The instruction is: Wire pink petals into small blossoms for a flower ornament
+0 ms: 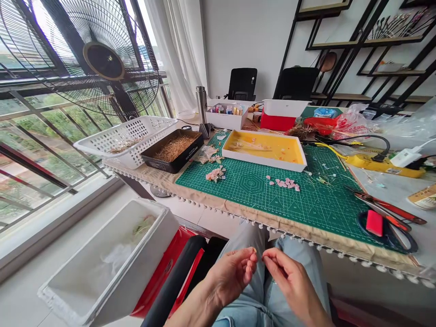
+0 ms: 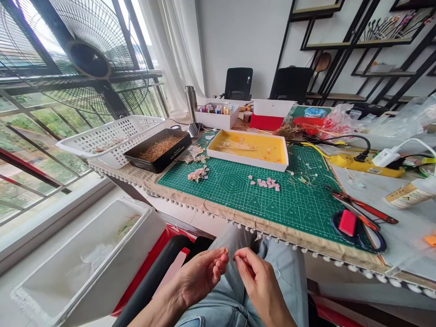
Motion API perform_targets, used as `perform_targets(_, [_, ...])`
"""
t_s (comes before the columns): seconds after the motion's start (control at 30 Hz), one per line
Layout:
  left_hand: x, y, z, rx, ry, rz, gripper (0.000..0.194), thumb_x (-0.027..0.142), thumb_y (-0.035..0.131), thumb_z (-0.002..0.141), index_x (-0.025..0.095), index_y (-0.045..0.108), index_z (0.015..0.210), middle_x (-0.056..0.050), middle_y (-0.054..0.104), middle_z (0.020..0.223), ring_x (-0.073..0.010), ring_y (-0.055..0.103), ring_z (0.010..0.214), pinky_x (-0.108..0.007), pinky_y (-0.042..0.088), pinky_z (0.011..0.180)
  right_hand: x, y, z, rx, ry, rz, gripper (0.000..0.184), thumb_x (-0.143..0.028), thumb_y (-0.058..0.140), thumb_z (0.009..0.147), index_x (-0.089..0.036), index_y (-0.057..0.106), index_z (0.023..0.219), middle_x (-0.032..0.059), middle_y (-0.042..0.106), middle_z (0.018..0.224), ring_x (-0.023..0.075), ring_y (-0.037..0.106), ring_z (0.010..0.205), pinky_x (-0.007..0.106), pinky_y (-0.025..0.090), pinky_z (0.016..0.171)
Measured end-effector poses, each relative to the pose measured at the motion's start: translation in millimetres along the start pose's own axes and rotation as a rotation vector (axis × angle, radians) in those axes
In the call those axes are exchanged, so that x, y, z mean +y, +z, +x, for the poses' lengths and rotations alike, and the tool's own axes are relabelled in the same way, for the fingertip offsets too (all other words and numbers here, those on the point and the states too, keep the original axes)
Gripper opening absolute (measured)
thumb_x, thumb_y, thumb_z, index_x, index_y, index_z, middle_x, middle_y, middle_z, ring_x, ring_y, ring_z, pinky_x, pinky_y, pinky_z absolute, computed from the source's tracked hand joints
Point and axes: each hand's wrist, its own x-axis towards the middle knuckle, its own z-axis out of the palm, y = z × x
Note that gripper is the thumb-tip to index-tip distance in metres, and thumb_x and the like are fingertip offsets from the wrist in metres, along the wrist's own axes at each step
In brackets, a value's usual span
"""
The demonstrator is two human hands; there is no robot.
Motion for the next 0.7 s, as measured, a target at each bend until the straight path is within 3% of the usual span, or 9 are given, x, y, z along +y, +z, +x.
perform_targets(0.23, [-2.4, 1.8, -3.7, 0.051, -0.057, -0.067, 0.022, 0.005, 0.05, 0.092, 0.002, 0.064, 0.075, -0.003, 0.061, 0.059, -0.0029, 0.057, 0.043, -0.008, 0.046, 0.043, -2.7, -6.1, -8.0, -0.095, -0.02, -0.049, 0.032, -0.043, 0.039, 0.098, -0.02, 0.058, 0.086, -0.0021, 0.057, 0.069, 0.0131, 0.049, 0.059, 0.022, 0.039, 0.055])
perform_targets(0.37, [-5.5, -2.5, -3.2, -0.021, -0.046, -0.011, 0.015, 0.005, 0.056, 0.088, 0.002, 0.064, 0.076, -0.003, 0.061, 0.063, -0.0032, 0.058, 0.047, -0.008, 0.047, 0.045, 0.7, -11.9, -17.3, -0.086, -0.019, -0.073, 0.033, -0.042, 0.037, 0.099, -0.02, 0.059, 0.087, -0.0022, 0.058, 0.07, 0.0128, 0.053, 0.061, 0.02, 0.043, 0.057])
perform_targets(0.47, [-5.1, -4.2, -1.0, -0.086, 0.013, 0.106, 0.011, 0.013, 0.072, 0.078, 0.004, 0.065, 0.079, -0.002, 0.061, 0.066, -0.0033, 0.056, 0.05, -0.01, 0.047, 0.049, 8.2, -17.6, -21.5, -0.103, -0.014, -0.137, 0.032, -0.04, 0.038, 0.098, -0.021, 0.062, 0.088, -0.0009, 0.063, 0.073, 0.0139, 0.059, 0.064, 0.02, 0.048, 0.059])
perform_targets(0.53, [-4.7, -3.3, 0.9, -0.125, 0.133, 0.26, 0.024, 0.024, 0.08, 0.071, 0.006, 0.065, 0.077, -0.001, 0.06, 0.067, -0.0039, 0.054, 0.052, -0.012, 0.047, 0.051, 10.3, -18.0, -22.6, -0.053, -0.091, -0.232, 0.028, -0.04, 0.047, 0.094, -0.021, 0.064, 0.105, 0.0055, 0.07, 0.096, 0.019, 0.067, 0.082, 0.025, 0.054, 0.069])
perform_targets(0.57, [-5.2, -2.7, 2.2, -0.136, 0.195, 0.348, 0.029, 0.03, 0.081, 0.07, 0.007, 0.064, 0.076, -0.001, 0.059, 0.067, -0.0045, 0.053, 0.053, -0.014, 0.047, 0.051, 9.2, -16.5, -22.6, 0.004, -0.151, -0.273, 0.035, -0.041, 0.054, 0.091, -0.02, 0.061, 0.118, 0.0106, 0.067, 0.115, 0.0238, 0.067, 0.098, 0.03, 0.056, 0.078])
perform_targets(0.63, [-9.0, -2.4, 5.8, -0.15, 0.277, 0.496, 0.038, 0.041, 0.081, 0.068, 0.01, 0.061, 0.073, 0.0, 0.058, 0.066, -0.0064, 0.052, 0.054, -0.017, 0.046, 0.052, 1.7, -10.0, -21.4, 0.163, -0.257, -0.265, 0.052, -0.043, 0.059, 0.088, -0.021, 0.052, 0.135, 0.0158, 0.051, 0.143, 0.0313, 0.053, 0.125, 0.041, 0.051, 0.095])
perform_targets(0.67, [-12.1, -3.3, 8.4, -0.155, 0.285, 0.541, 0.041, 0.046, 0.081, 0.066, 0.011, 0.06, 0.073, 0.0, 0.057, 0.066, -0.0076, 0.052, 0.055, -0.019, 0.045, 0.052, -4.1, -5.7, -20.2, 0.229, -0.274, -0.187, 0.047, -0.044, 0.056, 0.09, -0.022, 0.055, 0.131, 0.015, 0.05, 0.143, 0.0317, 0.05, 0.129, 0.044, 0.048, 0.099])
perform_targets(0.7, [-15.7, -5.1, 11.6, -0.173, 0.283, 0.566, 0.045, 0.05, 0.081, 0.063, 0.012, 0.058, 0.073, 0.001, 0.055, 0.064, -0.0086, 0.051, 0.057, -0.02, 0.045, 0.052, -10.6, -1.4, -18.7, 0.262, -0.254, -0.046, 0.035, -0.045, 0.05, 0.093, -0.024, 0.064, 0.118, 0.0132, 0.058, 0.134, 0.03, 0.054, 0.124, 0.043, 0.048, 0.099])
